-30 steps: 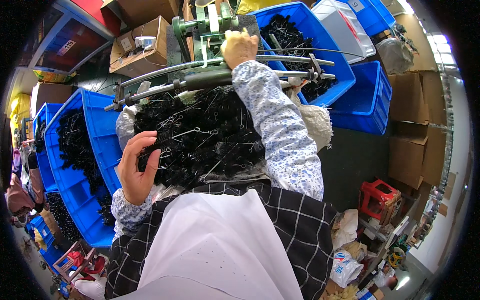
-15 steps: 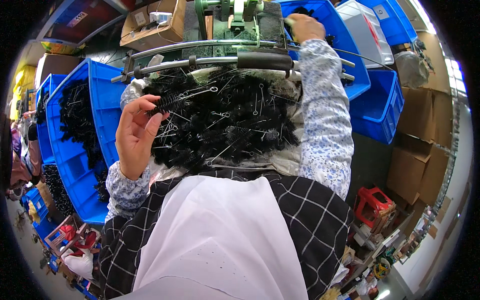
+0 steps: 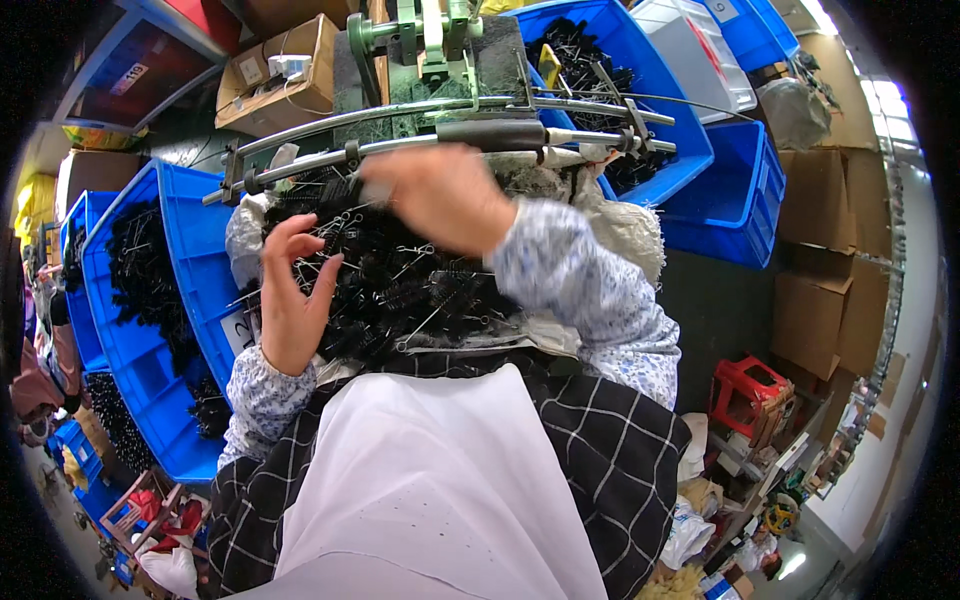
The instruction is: The person repeatedly picks up black bristle brushes and metal wire handles from a pile on their lap. They insert the wire handle into the brush head and then place the assembled unit into a green machine, likely for crimping or securing. The process is continuous and repetitive throughout the clip.
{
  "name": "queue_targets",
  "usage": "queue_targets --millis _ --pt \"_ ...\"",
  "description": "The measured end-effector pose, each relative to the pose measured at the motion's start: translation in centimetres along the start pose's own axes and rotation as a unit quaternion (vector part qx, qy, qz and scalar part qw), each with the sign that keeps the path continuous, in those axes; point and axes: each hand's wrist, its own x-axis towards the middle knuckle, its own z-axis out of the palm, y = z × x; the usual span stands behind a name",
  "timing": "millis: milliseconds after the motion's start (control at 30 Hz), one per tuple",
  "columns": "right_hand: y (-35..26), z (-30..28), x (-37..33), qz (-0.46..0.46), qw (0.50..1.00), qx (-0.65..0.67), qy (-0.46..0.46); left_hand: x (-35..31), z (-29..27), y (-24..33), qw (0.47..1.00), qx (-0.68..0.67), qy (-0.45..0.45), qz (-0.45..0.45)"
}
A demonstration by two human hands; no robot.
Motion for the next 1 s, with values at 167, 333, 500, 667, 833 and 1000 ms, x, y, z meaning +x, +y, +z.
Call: queue_targets --millis 167,333,500,667,833,1000 --pt "12.8 -2.2 3.4 0.165 0.917 -0.339 0.129 -1.2 1.8 -1.7 0.913 0.292 -0.245 0.148" --pt "15.3 -1.4 4.6 0.182 0.907 -0.365 0.103 -1.8 2.6 -2.2 0.891 0.349 -0.273 0.102" --pt "16.2 -1.2 4.5 0.177 0.929 -0.307 0.105 -1.8 2.7 -1.8 0.872 0.376 -0.299 0.098" --pt "18.7 -1.0 5.2 0.133 0.926 -0.334 0.117 -1.8 2.8 -1.6 0.874 0.379 -0.279 0.118" --pt "17.8 -1.5 4.6 0.178 0.902 -0.379 0.107 -1.9 1.6 -1.2 0.881 0.377 -0.261 0.118" --pt "18.4 -1.4 3.4 0.22 0.911 -0.33 0.111 -1.6 0.9 -0.5 0.886 0.37 -0.254 0.119"
